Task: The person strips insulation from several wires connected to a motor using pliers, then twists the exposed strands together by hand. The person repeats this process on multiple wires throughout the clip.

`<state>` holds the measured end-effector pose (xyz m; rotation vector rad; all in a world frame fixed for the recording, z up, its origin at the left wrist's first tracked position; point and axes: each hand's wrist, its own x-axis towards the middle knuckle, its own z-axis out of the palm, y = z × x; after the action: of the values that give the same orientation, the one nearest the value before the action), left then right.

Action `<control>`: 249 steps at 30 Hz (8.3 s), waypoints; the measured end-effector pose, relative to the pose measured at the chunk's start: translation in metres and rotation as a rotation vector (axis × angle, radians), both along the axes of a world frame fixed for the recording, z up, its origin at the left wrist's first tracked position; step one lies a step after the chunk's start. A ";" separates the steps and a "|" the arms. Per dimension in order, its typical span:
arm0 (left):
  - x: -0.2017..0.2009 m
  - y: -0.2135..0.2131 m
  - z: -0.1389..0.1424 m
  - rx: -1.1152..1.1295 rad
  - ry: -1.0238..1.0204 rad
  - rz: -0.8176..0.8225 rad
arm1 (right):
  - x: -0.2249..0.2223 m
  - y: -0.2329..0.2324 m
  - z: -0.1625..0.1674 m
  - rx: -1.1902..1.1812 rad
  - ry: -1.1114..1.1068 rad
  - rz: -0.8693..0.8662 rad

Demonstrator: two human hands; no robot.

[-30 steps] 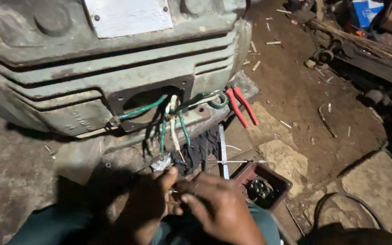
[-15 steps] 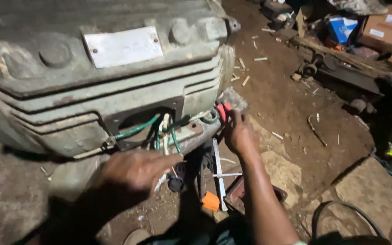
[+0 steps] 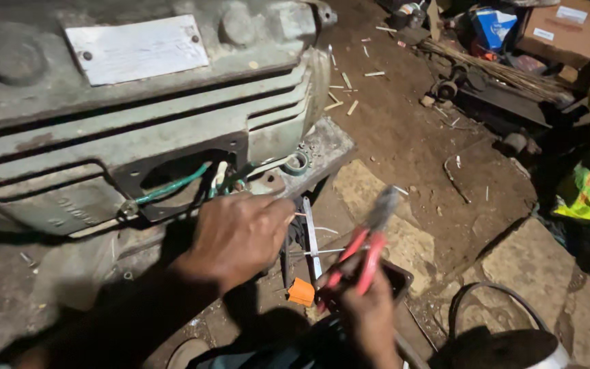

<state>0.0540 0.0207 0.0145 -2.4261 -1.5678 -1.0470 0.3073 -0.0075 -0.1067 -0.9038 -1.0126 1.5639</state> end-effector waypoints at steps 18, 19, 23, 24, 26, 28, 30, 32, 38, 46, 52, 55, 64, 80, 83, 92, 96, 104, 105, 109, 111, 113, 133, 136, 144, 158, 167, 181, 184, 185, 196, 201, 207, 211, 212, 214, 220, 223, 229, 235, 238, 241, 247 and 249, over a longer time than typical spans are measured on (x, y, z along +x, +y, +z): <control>0.010 0.000 -0.008 0.006 -0.026 0.069 | -0.038 -0.051 -0.018 -0.175 0.015 0.124; 0.009 0.000 -0.010 0.022 -0.018 0.064 | -0.039 -0.054 -0.022 -0.112 0.056 0.132; 0.010 -0.001 -0.012 0.012 0.002 0.063 | -0.034 -0.063 -0.037 0.049 -0.017 0.158; 0.010 -0.001 -0.012 -0.012 0.008 0.072 | -0.032 -0.066 -0.040 0.063 -0.093 0.169; 0.011 -0.004 -0.011 0.072 -0.031 0.071 | -0.029 -0.071 -0.045 0.092 -0.245 0.190; 0.011 -0.004 -0.009 0.084 -0.051 0.067 | -0.029 -0.071 -0.048 0.106 -0.281 0.178; 0.012 -0.004 -0.006 -0.002 -0.057 0.073 | -0.031 -0.070 -0.049 0.080 -0.205 0.150; 0.011 -0.007 -0.004 0.082 -0.076 0.079 | -0.031 -0.069 -0.048 0.063 -0.223 0.176; 0.010 -0.006 -0.004 -0.044 -0.054 0.060 | -0.032 -0.070 -0.046 0.005 -0.230 0.136; 0.013 -0.006 -0.012 -0.030 -0.077 0.070 | -0.045 -0.052 -0.004 0.477 -1.062 -0.046; 0.013 -0.006 -0.009 -0.055 -0.077 0.083 | -0.038 -0.048 0.018 0.386 -1.220 -0.068; 0.010 -0.002 -0.003 -0.181 -0.052 0.086 | -0.026 -0.050 0.004 0.408 -0.613 0.009; 0.007 -0.014 0.007 -0.145 -0.144 0.081 | 0.003 -0.046 -0.001 -0.367 0.677 0.794; 0.008 -0.006 -0.008 -0.205 -0.106 0.088 | 0.045 -0.037 -0.059 -0.432 0.593 0.796; 0.008 -0.008 -0.007 -0.141 -0.135 0.072 | 0.046 -0.045 -0.073 -0.489 0.592 0.705; 0.008 -0.011 -0.001 -0.145 -0.162 0.075 | 0.029 -0.052 -0.057 -0.637 0.705 0.573; 0.008 -0.011 -0.001 -0.056 -0.167 0.061 | 0.011 -0.053 -0.026 -0.627 0.888 0.787; 0.011 -0.005 -0.004 -0.515 0.000 0.123 | -0.032 -0.065 -0.018 -0.478 0.630 0.500; 0.011 -0.005 -0.004 -0.547 -0.001 0.125 | -0.033 -0.064 -0.023 -0.464 0.519 0.452; 0.005 -0.007 -0.001 -0.440 -0.046 0.063 | -0.039 -0.068 -0.045 0.152 -0.073 0.208; -0.001 -0.006 0.001 -0.278 -0.112 0.003 | -0.035 -0.067 -0.047 0.029 0.032 0.201; -0.006 -0.008 0.002 -0.302 -0.049 0.048 | -0.028 -0.068 -0.042 0.132 -0.087 0.264; -0.002 -0.012 -0.010 0.027 -0.014 0.025 | -0.050 -0.066 -0.014 -0.027 0.121 0.276; -0.001 -0.011 -0.013 -0.006 0.022 0.039 | -0.047 -0.068 -0.015 -0.054 0.052 0.294; 0.006 -0.009 -0.013 -0.134 0.013 0.120 | -0.029 -0.065 -0.005 -0.187 0.586 0.586; 0.006 -0.012 -0.002 -0.096 -0.028 0.103 | -0.032 -0.065 0.003 -0.257 0.488 0.602; 0.005 -0.012 -0.001 -0.172 -0.014 0.097 | -0.034 -0.066 0.005 -0.297 0.430 0.528; 0.005 -0.013 0.001 -0.098 -0.034 0.093 | -0.042 -0.066 0.006 -0.299 0.377 0.519; 0.005 -0.012 0.000 -0.091 -0.025 0.097 | -0.043 -0.064 -0.004 -0.267 0.433 0.528; 0.005 -0.011 0.000 -0.065 -0.019 0.098 | -0.043 -0.066 -0.008 -0.270 0.478 0.508; 0.003 -0.005 0.001 -0.505 0.134 0.127 | -0.087 -0.079 -0.046 0.055 -0.142 0.074; 0.000 -0.006 0.005 -0.507 0.089 0.127 | -0.072 -0.069 -0.023 0.377 -0.632 0.008; 0.000 -0.013 0.006 -0.287 0.002 0.110 | -0.055 -0.073 -0.029 0.142 -0.162 0.151; 0.002 -0.013 0.002 -0.212 0.011 0.098 | -0.054 -0.070 -0.035 0.089 -0.113 0.162; 0.001 -0.013 0.001 -0.233 0.018 0.098 | -0.056 -0.069 -0.035 0.115 -0.098 0.180; 0.001 -0.014 0.000 -0.246 0.016 0.096 | -0.058 -0.069 -0.031 0.088 -0.072 0.184; 0.001 -0.014 -0.004 -0.261 0.041 0.097 | -0.068 -0.070 -0.020 0.079 -0.151 0.172; 0.001 -0.012 -0.005 -0.254 0.055 0.086 | -0.071 -0.068 -0.020 0.115 -0.170 0.184; 0.002 -0.011 -0.005 -0.335 0.079 0.096 | -0.076 -0.070 -0.030 0.049 -0.214 0.140; 0.001 -0.011 -0.003 -0.301 0.052 0.103 | -0.075 -0.066 -0.035 0.322 -0.456 0.074; 0.002 -0.010 -0.005 -0.241 0.036 0.091 | -0.076 -0.066 -0.035 0.340 -0.513 0.019; 0.002 -0.010 -0.007 -0.201 0.023 0.076 | -0.075 -0.065 -0.037 0.386 -0.538 -0.019; 0.001 -0.007 -0.001 -0.476 0.156 0.088 | -0.049 -0.060 -0.045 0.316 -0.547 0.102; -0.002 -0.008 0.001 -0.514 0.199 0.075 | -0.028 -0.061 -0.038 0.190 -0.471 0.197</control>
<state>0.0520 0.0131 0.0154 -2.6348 -2.0301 -0.4025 0.2789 -0.0687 -0.1443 -1.0901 -1.5972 1.4097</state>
